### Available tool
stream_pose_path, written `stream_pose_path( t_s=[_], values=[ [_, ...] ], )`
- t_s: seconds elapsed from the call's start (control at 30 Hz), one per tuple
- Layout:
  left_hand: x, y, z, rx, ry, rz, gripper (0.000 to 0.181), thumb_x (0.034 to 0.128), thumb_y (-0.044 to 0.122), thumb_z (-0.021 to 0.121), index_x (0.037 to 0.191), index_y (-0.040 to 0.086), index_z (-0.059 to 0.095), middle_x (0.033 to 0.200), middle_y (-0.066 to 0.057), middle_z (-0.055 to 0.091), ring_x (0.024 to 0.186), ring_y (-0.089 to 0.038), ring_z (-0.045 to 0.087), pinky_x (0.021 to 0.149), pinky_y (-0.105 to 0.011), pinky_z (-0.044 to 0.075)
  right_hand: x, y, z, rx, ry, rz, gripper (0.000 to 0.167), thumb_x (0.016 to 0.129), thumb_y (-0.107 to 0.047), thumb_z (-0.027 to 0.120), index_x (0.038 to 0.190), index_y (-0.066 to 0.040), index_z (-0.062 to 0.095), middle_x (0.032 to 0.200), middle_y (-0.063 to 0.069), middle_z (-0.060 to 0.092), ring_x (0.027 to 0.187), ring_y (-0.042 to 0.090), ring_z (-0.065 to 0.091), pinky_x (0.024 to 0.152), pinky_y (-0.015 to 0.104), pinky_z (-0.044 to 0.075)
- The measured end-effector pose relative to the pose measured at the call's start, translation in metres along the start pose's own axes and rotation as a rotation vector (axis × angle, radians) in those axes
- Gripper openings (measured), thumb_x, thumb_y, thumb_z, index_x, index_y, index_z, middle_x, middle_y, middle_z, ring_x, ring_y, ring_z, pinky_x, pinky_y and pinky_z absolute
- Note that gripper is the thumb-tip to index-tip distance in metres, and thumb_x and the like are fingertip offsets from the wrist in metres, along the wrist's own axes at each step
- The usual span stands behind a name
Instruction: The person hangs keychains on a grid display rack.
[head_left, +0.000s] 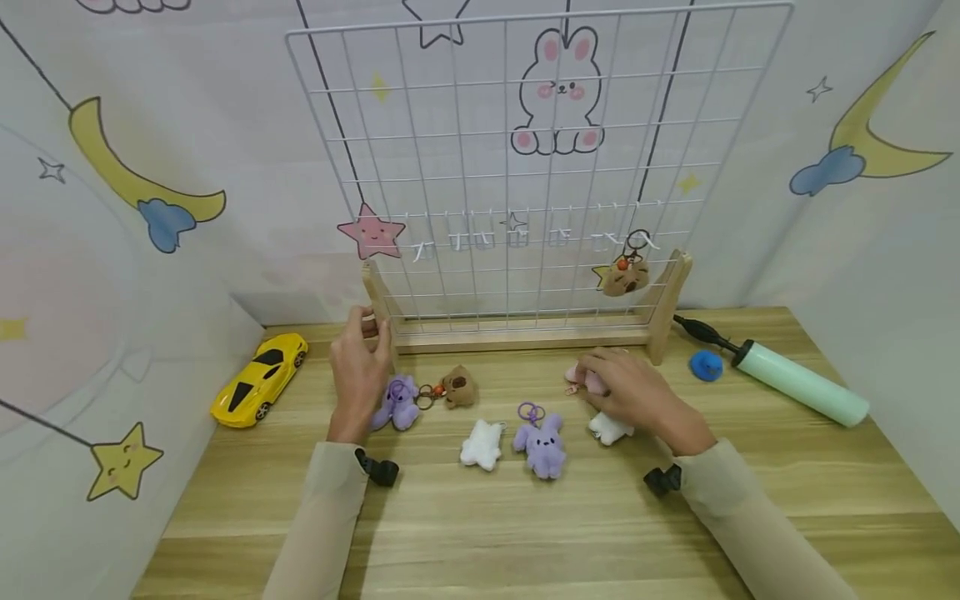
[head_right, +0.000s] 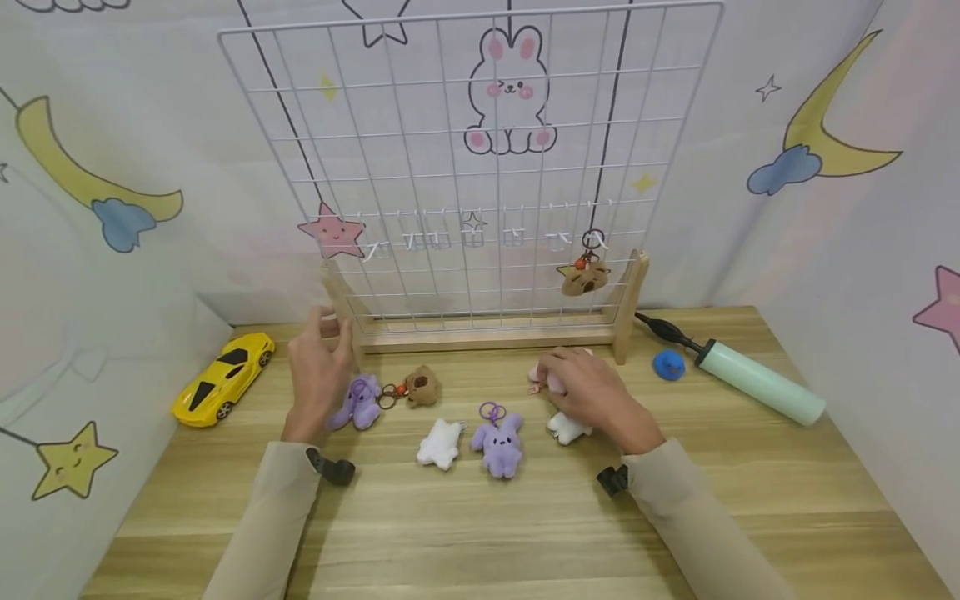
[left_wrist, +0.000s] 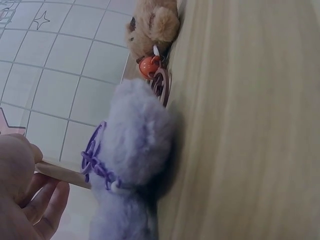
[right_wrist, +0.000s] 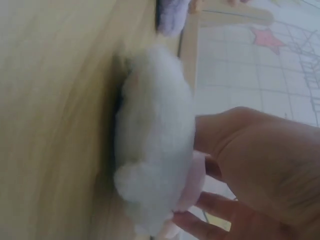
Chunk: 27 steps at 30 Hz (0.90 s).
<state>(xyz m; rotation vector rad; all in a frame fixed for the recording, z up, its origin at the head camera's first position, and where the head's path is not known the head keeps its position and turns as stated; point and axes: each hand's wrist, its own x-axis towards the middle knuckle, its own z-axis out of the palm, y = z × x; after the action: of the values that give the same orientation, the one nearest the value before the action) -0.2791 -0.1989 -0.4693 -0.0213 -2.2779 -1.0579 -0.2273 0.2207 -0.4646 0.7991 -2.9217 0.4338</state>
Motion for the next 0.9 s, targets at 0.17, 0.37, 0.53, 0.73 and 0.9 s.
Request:
stream_pose_path(
  t_s=[0.17, 0.37, 0.53, 0.73, 0.9],
  values=[
    [0.000, -0.001, 0.000, 0.007, 0.001, -0.005, 0.024, 0.1063, 0.017, 0.071, 0.125, 0.001, 0.068, 0.113, -0.023, 0.081, 0.101, -0.038, 0.081, 0.078, -0.052, 0.069, 0.008, 0.001, 0.003, -0.013, 0.042, 0.056, 0.015, 0.095, -0.014, 0.082, 0.108, -0.019, 0.078, 0.111, 0.003, 0.078, 0.100, 0.031, 0.075, 0.081, 0.051, 0.063],
    [0.000, 0.001, 0.000, 0.001, -0.009, -0.007, 0.026, 0.1067, 0.019, 0.071, 0.125, 0.002, 0.068, 0.114, -0.024, 0.081, 0.103, -0.038, 0.081, 0.079, -0.051, 0.069, 0.010, 0.004, 0.004, 0.014, 0.069, 0.113, 0.009, 0.096, -0.017, 0.083, 0.103, -0.022, 0.081, 0.105, 0.004, 0.081, 0.084, 0.024, 0.074, 0.070, 0.048, 0.061],
    [0.002, 0.004, -0.001, -0.002, -0.002, -0.006, 0.025, 0.1061, 0.019, 0.072, 0.124, 0.002, 0.068, 0.114, -0.024, 0.081, 0.101, -0.039, 0.081, 0.079, -0.051, 0.069, 0.013, 0.005, 0.003, 0.019, 0.084, 0.145, 0.008, 0.095, -0.026, 0.086, 0.101, -0.023, 0.081, 0.104, 0.006, 0.082, 0.076, 0.021, 0.070, 0.065, 0.045, 0.059],
    [0.004, 0.006, -0.001, 0.000, -0.001, -0.001, 0.024, 0.1061, 0.018, 0.071, 0.124, 0.002, 0.069, 0.113, -0.024, 0.081, 0.101, -0.038, 0.081, 0.078, -0.050, 0.069, 0.015, 0.002, 0.000, 0.011, 0.083, 0.182, 0.008, 0.098, -0.032, 0.083, 0.095, -0.025, 0.080, 0.098, 0.005, 0.082, 0.069, 0.018, 0.065, 0.059, 0.038, 0.052],
    [0.002, 0.004, -0.001, 0.004, -0.013, -0.030, 0.026, 0.1069, 0.020, 0.071, 0.126, 0.003, 0.068, 0.114, -0.023, 0.081, 0.100, -0.038, 0.081, 0.078, -0.049, 0.069, 0.014, 0.002, -0.004, 0.069, 0.052, 0.173, 0.010, 0.100, -0.033, 0.081, 0.096, -0.025, 0.079, 0.101, 0.000, 0.080, 0.082, 0.019, 0.069, 0.071, 0.044, 0.058]
  ],
)
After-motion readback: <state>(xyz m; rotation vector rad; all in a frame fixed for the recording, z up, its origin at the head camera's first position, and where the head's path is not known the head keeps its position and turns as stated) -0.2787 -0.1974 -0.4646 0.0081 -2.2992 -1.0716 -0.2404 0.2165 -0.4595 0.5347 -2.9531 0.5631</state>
